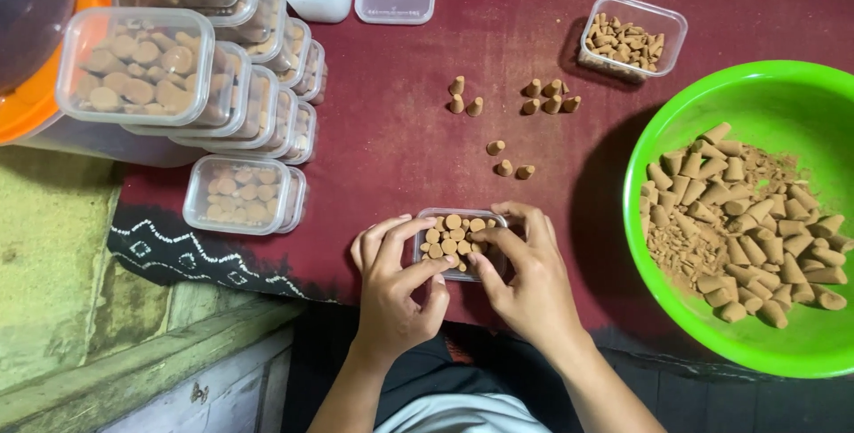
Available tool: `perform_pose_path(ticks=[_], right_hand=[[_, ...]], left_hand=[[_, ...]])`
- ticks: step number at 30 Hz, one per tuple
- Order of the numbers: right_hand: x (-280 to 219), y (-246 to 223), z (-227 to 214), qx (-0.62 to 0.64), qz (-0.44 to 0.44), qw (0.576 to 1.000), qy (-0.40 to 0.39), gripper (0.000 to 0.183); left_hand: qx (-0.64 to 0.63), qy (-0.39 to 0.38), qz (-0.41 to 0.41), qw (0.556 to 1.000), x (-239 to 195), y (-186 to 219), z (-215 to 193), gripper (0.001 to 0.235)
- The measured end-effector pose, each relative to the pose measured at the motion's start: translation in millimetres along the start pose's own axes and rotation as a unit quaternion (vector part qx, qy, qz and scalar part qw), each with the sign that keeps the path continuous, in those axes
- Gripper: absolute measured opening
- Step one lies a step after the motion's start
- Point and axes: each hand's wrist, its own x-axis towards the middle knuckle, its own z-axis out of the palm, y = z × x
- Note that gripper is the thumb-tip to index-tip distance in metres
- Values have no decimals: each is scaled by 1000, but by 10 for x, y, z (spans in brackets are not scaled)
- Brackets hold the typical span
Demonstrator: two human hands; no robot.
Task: Packaging small incense cones into plastic containers by hand.
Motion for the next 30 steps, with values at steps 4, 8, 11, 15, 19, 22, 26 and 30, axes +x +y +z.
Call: perform_pose_path(ticks=[4,8,11,15,19,22,26,30], right_hand=[[4,-21,-34,-10,-9,1000,2,23],[-16,-15,-57,-17,-23,1000,6,31],[-19,-17,-24,-29,-22,999,10,27],[-49,-37,9,-40,-10,999,21,25],[-58,-88,9,-34,-6,999,34,24],[-49,-121,12,-41,2,999,29,27],[-32,-114,69,-70,-7,997,21,32],[-22,-134,97,-91,-12,996,22,33]], left_hand=[[-4,12,13,1000,36,6,12,19],[10,21,7,1000,46,-24,54,31],[15,20,7,1000,57,-31,53,32],[15,12,1,1000,46,-49,42,33],[8,4,10,1000,54,-54,23,31],[8,2,4,1000,56,-58,38,36],[23,0,-5,1000,62,-69,86,36],[22,6,-11,1000,60,-98,103,36]])
